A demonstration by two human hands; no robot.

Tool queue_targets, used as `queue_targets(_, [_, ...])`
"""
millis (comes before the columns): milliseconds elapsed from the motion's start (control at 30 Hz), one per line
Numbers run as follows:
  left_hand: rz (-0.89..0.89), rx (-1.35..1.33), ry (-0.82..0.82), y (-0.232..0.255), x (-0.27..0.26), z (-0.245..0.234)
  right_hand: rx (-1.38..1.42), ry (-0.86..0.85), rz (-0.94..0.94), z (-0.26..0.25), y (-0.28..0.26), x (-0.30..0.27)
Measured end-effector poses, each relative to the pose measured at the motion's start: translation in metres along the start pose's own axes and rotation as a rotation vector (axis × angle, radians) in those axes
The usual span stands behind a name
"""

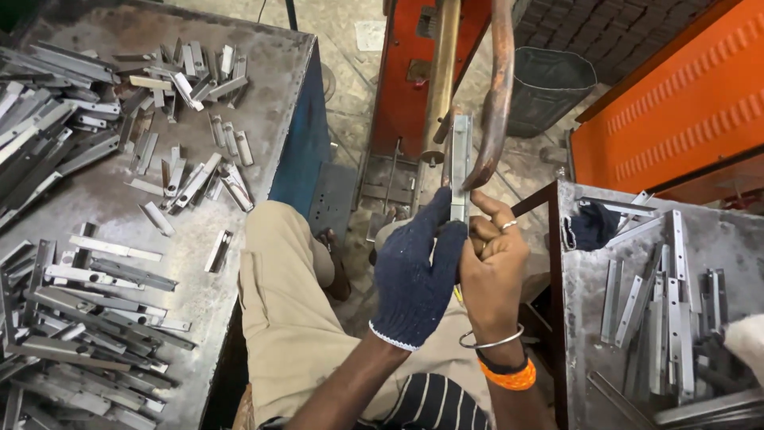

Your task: Spot welding small metal brackets at a manual workstation.

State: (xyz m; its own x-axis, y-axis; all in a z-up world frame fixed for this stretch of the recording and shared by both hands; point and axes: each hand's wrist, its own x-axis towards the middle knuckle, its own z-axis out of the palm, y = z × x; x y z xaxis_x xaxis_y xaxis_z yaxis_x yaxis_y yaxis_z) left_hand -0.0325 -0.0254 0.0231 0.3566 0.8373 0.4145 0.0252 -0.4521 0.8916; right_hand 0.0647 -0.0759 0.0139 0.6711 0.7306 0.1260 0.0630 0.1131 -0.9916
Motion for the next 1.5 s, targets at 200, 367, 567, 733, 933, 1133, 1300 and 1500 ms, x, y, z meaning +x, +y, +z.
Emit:
queue_targets(200, [0.041, 0.024, 0.029, -0.007, 0.0, 0.005, 0.031, 0.009, 0.015, 0.002, 0.0, 0.004])
queue_targets(367, [0.083, 0.039, 0.029, -0.005, 0.004, 0.004, -0.04, 0.041, -0.062, 0.004, -0.003, 0.003])
queue_targets(567, [0.084, 0.049, 0.013, -0.006, 0.002, 0.008, -0.149, 0.065, -0.094, -0.001, -0.002, 0.003])
queue_targets(733, [0.098, 0.077, 0.04, -0.008, 0.003, 0.008, 0.043, 0.011, -0.063, 0.001, 0.001, 0.0])
queue_targets(933, [0.131, 0.092, 0.056, 0.003, -0.018, 0.001, -0.201, 0.061, -0.128, -0.001, -0.002, -0.022])
queue_targets(1133, [0.068, 0.111, 0.034, 0.012, -0.027, -0.011, -0.236, 0.068, -0.003, 0.001, -0.003, -0.039])
queue_targets(1300, [-0.559, -0.513, -0.049, 0.001, -0.017, -0.025, -0.214, 0.036, 0.01, 0.015, -0.009, -0.049])
queue_targets(1500, [-0.56, -0.925, 0.001, -0.039, -0.005, -0.071, -0.12, -0.168, 0.146, 0.047, 0.006, -0.065])
